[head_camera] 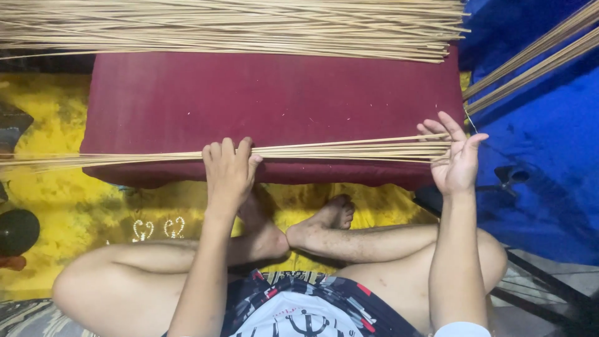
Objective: Bending and aligning thin wooden sticks into bundles on a low table while sitting on the floor.
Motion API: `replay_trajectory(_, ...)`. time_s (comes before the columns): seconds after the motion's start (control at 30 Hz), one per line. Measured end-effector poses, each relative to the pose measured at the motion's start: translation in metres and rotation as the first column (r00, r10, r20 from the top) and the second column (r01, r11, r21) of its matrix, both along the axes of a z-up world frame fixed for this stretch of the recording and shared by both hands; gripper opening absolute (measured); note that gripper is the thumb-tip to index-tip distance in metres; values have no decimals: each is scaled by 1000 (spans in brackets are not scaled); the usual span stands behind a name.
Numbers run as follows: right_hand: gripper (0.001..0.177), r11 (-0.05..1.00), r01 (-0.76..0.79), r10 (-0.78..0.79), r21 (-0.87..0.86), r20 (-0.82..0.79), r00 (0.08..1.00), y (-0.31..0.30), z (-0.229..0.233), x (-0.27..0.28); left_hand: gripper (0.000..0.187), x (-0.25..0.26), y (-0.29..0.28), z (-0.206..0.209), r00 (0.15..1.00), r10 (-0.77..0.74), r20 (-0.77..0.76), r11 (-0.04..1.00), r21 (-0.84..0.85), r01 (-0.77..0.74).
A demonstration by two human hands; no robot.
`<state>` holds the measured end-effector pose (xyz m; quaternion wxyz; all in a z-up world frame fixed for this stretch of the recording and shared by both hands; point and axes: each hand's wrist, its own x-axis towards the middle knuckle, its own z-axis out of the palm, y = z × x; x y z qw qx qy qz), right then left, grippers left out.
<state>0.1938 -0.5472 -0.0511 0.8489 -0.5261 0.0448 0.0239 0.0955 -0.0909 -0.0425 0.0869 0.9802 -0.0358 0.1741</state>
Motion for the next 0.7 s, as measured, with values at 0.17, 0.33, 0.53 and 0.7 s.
replay_trajectory(0.17, 78, 996, 93, -93, 13, -20, 995, -6, -10, 0, 45, 16, 2, -13, 997, -49, 54, 998, 35, 48)
replay_trajectory(0.33, 54, 940, 148, -144, 308, -35, 989, 0, 3, -5, 31, 15, -13, 7, 984, -22, 176, 1000, 21, 18)
replay_trajectory(0.53, 54, 791, -20, -14, 612, 51, 999, -5, 12, -10, 30, 9, -15, 10, 977, -5, 213, 1000, -23, 10)
replay_trajectory(0.7, 43, 934, 143, -137, 327, -43, 990, -11, 35, -8, 24, 9, -9, 30, 959, -111, 260, 994, 45, 102)
